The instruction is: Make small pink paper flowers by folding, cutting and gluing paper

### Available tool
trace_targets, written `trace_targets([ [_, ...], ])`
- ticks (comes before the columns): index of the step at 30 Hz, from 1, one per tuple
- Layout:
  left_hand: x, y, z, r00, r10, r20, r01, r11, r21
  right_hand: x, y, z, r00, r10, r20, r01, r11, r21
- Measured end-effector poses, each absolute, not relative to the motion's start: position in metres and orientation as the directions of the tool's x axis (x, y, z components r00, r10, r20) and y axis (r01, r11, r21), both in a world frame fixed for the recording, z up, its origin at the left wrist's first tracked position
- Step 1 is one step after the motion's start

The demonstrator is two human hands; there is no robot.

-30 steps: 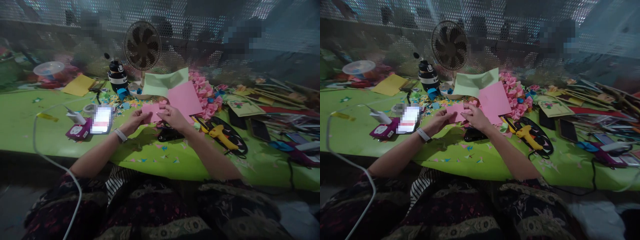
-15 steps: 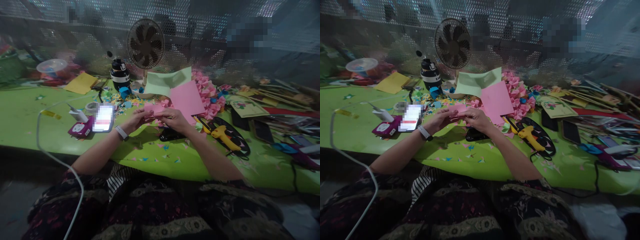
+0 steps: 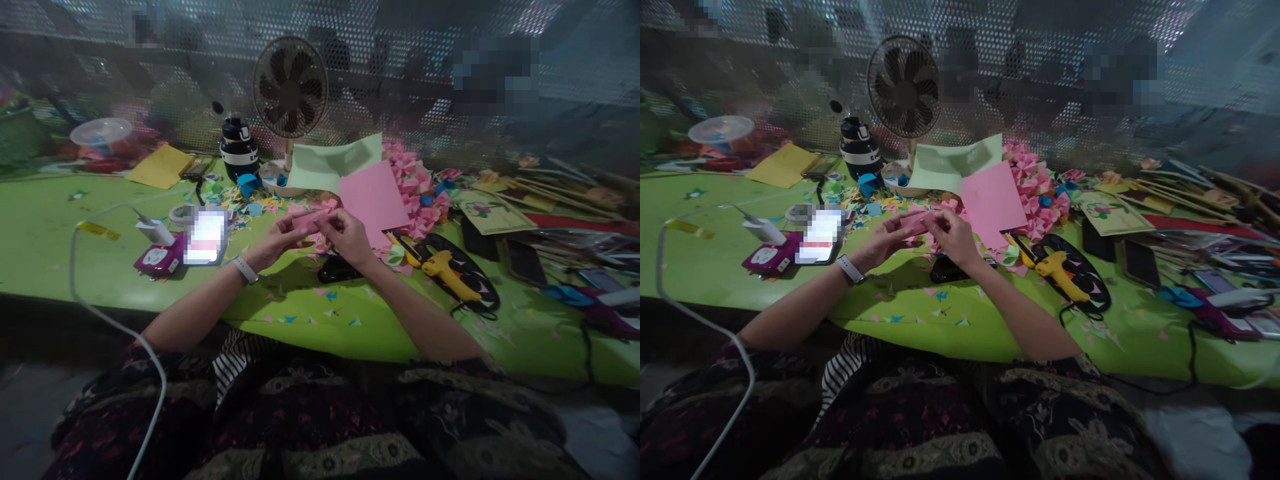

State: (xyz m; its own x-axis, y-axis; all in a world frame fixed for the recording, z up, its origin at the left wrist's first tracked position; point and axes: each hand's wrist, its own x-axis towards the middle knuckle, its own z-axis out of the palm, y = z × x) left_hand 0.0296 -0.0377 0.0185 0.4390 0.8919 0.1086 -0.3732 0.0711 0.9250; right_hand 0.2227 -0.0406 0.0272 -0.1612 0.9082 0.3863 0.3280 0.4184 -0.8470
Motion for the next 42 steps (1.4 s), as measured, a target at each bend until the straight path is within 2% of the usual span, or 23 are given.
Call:
trace_targets([
  [5, 0.032, -0.04, 0.018, 0.412, 0.905, 0.106, -0.322, 0.036, 0.946, 0.22, -0.043, 0.027, -0.146, 0.924, 0.353, 0.306, 0.381, -0.872],
  [16, 0.033, -0.035, 0.009, 0.329, 0.94, 0.091, -0.328, 0.023, 0.944, 0.215, -0.051, 0.031, -0.121, 0.897, 0.426, 0.33, 0.441, -0.835],
  [42, 0.034, -0.037, 0.009, 0.339, 0.933, 0.12, -0.291, -0.017, 0.956, 0.216, -0.048, 0.028, -0.08, 0.908, 0.412, 0.315, 0.415, -0.853],
])
